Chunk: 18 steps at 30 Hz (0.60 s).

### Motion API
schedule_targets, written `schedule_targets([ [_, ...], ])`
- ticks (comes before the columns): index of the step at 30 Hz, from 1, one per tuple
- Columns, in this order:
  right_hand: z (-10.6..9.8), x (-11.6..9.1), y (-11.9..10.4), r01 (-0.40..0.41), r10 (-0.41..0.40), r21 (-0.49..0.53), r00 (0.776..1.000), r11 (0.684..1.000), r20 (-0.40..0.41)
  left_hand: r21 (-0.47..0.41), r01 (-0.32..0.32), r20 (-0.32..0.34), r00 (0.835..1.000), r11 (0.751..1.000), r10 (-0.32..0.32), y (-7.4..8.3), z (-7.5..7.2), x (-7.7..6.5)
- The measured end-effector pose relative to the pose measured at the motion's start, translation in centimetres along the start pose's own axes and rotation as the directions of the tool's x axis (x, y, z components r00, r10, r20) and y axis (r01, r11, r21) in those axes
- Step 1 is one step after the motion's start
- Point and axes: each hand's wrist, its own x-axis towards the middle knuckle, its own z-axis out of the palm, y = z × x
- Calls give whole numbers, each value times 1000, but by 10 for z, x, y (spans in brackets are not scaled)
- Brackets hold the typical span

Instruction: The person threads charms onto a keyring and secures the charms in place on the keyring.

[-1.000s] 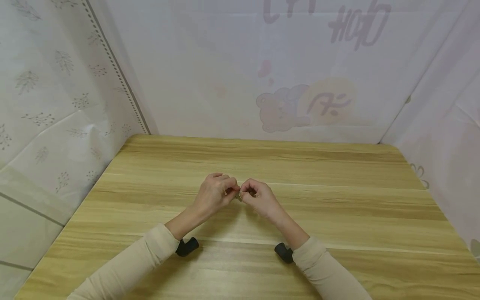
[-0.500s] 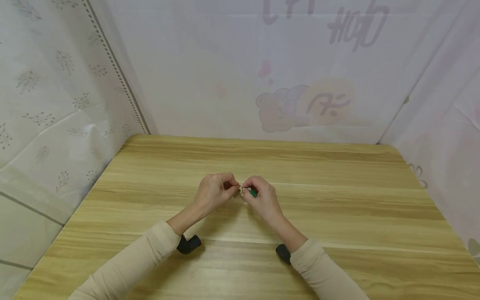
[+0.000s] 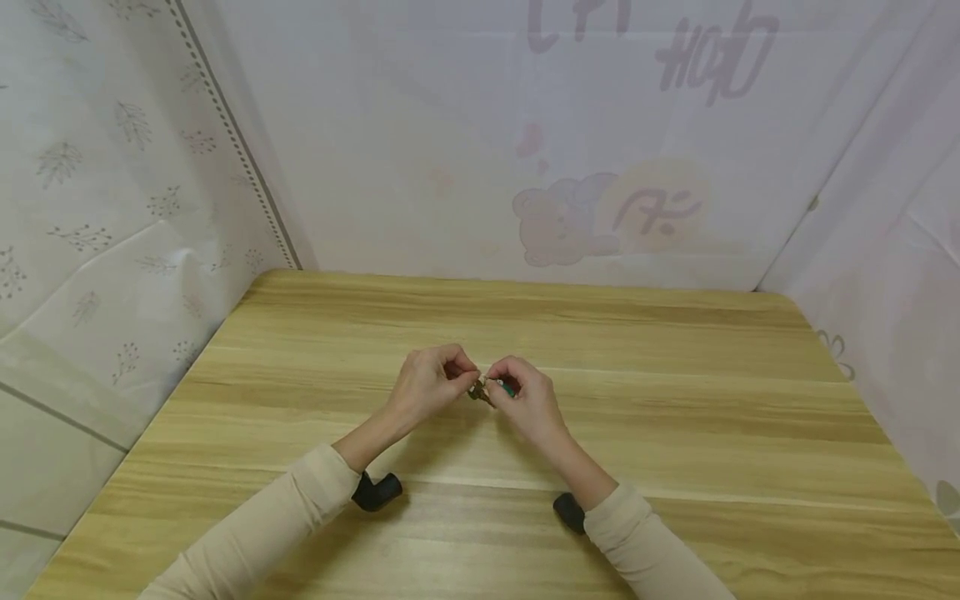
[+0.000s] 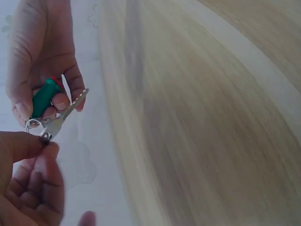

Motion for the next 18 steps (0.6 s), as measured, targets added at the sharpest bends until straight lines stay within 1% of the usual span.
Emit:
schedule_targets([
  [1, -1, 0, 0, -15, 15, 21, 1000, 1000, 9, -18, 11, 20, 1000, 1000, -10, 0, 0, 0],
  [2, -1, 1, 4, -27, 26, 35, 1000, 999, 16, -29, 21, 39, 999, 999, -20, 0, 0, 0],
  [4, 0, 3, 12, -43, 41, 65, 999, 997, 29, -22, 3, 60, 998, 1000, -2, 1, 1, 0],
  [6, 0, 4, 18, -56, 53, 83, 998, 995, 39, 18, -56, 54, 997, 998, 55, 3, 1, -1],
  [8, -1, 5, 20, -51, 47, 95, 998, 994, 41, 79, -138, 16, 990, 987, 137, 5, 0, -1],
  [10, -1, 6, 21, -39, 35, 110, 999, 993, 39, 138, -231, -29, 971, 963, 237, 6, -1, -1],
  [12, -2, 6, 21, -31, 27, 125, 999, 992, 38, 191, -311, -65, 942, 931, 328, 5, -1, -1],
  [14, -2, 6, 21, -36, 30, 137, 999, 990, 43, 221, -360, -85, 919, 906, 386, 5, -1, -1],
  [15, -3, 6, 21, -40, 33, 141, 998, 989, 47, 225, -368, -88, 914, 902, 395, 4, -1, -2],
  [16, -3, 6, 21, -45, 38, 146, 998, 988, 51, 214, -368, -89, 915, 905, 393, 4, -1, -2],
  [17, -3, 6, 20, -48, 40, 153, 998, 987, 57, 198, -356, -86, 922, 913, 378, 4, -2, -2],
  [18, -3, 6, 20, -50, 41, 158, 997, 986, 61, 178, -335, -81, 932, 925, 353, 4, -2, -3],
])
